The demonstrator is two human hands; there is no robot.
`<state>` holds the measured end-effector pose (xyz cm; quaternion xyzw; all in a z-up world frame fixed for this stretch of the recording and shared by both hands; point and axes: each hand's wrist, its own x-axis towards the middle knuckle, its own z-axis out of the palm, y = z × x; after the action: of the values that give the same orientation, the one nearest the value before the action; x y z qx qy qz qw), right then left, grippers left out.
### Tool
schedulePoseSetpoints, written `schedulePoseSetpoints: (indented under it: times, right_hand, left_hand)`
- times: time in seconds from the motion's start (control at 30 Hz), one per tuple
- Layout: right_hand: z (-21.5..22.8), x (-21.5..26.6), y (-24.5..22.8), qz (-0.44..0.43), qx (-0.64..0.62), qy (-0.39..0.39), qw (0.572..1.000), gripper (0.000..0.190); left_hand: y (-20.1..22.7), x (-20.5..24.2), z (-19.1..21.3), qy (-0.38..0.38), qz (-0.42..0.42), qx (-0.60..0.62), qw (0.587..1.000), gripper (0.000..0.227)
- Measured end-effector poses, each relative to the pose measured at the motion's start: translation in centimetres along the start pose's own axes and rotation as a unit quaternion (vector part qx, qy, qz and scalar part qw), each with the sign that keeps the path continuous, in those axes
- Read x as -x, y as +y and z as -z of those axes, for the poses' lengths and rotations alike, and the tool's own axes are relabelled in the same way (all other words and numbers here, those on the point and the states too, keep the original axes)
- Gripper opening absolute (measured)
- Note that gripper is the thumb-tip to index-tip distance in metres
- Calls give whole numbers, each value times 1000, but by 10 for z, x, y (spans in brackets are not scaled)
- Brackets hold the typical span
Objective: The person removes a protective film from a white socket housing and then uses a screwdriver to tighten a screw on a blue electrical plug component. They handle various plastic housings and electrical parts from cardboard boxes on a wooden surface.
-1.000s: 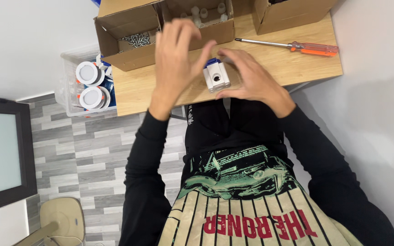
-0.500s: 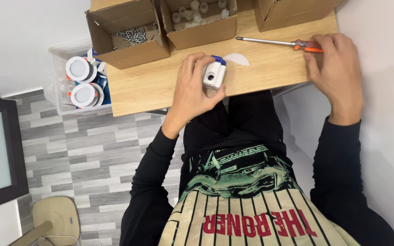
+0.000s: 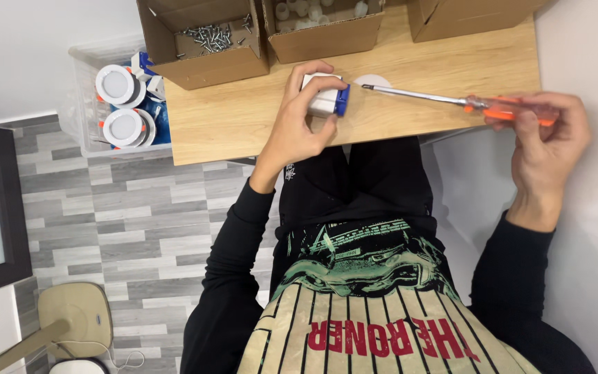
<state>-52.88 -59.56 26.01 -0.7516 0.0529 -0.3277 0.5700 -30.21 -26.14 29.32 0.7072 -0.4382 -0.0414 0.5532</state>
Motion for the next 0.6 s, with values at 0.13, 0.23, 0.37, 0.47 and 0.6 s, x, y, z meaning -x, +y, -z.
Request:
schedulePoseSetpoints:
  times: [0.13, 0.23, 0.37, 0.47, 0.6]
  right_hand:
    - [-2, 19, -8, -65, -54, 29, 996, 35]
    - [-4, 27, -10, -78, -59, 36, 995, 34]
    - [-9, 26, -4, -62, -50, 28, 996, 34]
    - [-13, 25, 0, -73, -51, 26, 996, 35]
    - [-14, 24, 3, -73, -62, 11, 995, 32]
  left_hand:
    - [3, 2, -3, 1, -8, -36, 999, 40]
    - [2, 4, -5, 3, -9, -49, 999, 38]
    - [1, 4, -6, 7, -16, -60, 998, 35]
    - [2, 5, -5, 3, -6, -58, 998, 34]
    - [0, 5, -6, 0, -5, -61, 998, 34]
